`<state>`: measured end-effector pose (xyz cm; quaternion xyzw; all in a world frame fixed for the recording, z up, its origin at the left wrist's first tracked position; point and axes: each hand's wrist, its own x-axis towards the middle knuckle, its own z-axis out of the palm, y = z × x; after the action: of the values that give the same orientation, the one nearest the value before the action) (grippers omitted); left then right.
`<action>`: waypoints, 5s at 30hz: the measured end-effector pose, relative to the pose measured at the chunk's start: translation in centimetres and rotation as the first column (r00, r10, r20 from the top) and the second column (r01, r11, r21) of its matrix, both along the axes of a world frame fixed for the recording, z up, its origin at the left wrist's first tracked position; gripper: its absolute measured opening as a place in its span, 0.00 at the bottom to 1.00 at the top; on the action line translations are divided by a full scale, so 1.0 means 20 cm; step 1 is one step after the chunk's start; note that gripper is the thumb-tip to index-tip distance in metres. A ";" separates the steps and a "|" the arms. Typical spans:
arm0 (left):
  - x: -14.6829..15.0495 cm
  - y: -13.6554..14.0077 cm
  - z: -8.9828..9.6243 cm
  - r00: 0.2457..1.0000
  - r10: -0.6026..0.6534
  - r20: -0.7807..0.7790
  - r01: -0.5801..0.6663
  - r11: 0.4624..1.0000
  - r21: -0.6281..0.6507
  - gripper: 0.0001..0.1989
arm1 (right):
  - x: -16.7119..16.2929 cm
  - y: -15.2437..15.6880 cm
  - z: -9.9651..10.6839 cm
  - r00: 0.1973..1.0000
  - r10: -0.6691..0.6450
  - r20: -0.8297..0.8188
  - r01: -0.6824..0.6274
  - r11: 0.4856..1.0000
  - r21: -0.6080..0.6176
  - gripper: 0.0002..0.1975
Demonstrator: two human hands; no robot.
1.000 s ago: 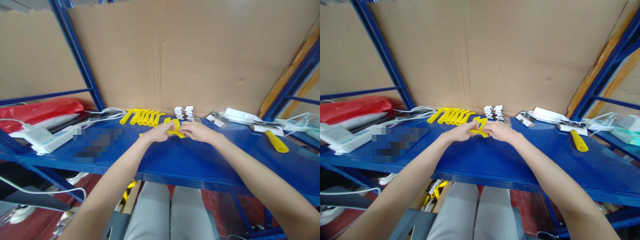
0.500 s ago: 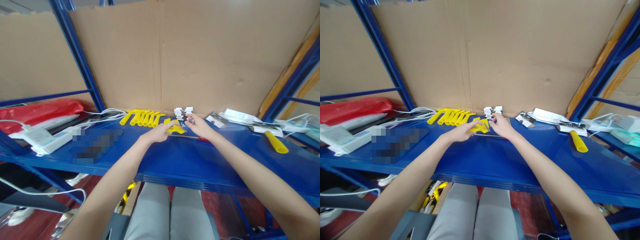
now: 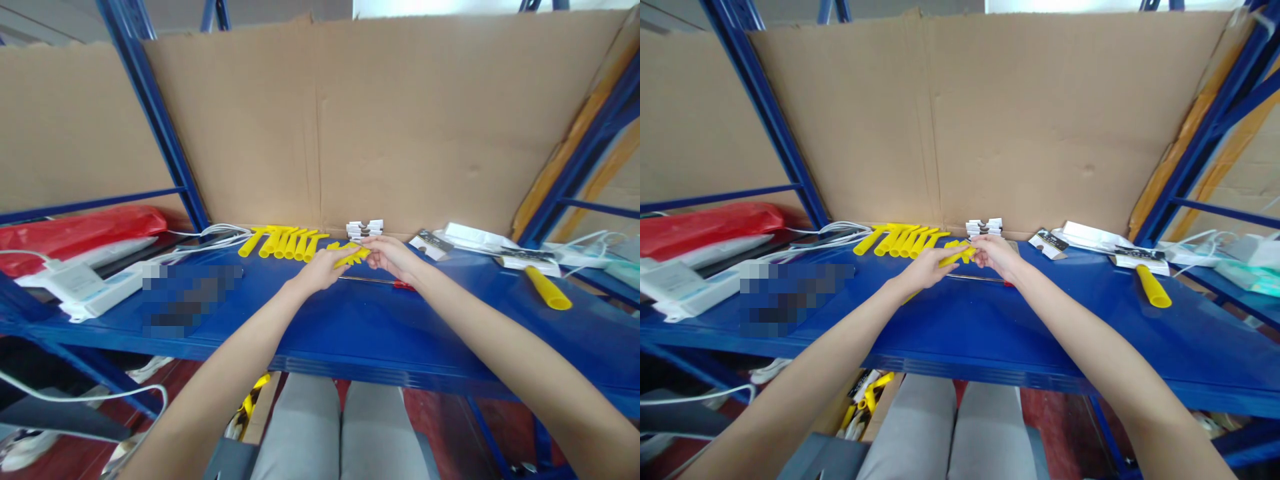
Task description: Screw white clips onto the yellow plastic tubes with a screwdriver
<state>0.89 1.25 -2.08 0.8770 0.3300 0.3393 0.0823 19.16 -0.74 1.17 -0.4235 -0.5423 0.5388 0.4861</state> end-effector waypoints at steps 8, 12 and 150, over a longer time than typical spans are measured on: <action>0.05 -0.04 0.06 0.690 0.231 0.686 0.257 0.808 -0.530 0.29 | 0.27 0.28 0.05 0.730 -0.442 0.521 0.258 0.884 0.389 0.04; 0.09 -0.06 0.06 0.588 0.431 0.684 0.366 0.613 -0.700 0.28 | 0.35 0.36 -0.06 0.395 -0.352 0.848 0.052 0.931 0.362 0.06; 0.13 -0.08 0.00 0.820 0.297 0.490 0.425 0.259 -0.867 0.15 | 0.00 0.19 -0.09 0.678 0.077 0.731 -0.219 0.971 0.101 0.16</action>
<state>3.51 -0.32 -2.16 0.5088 0.3861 0.3061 0.7060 19.10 3.16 -0.61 -0.5100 -0.7684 0.3148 0.2244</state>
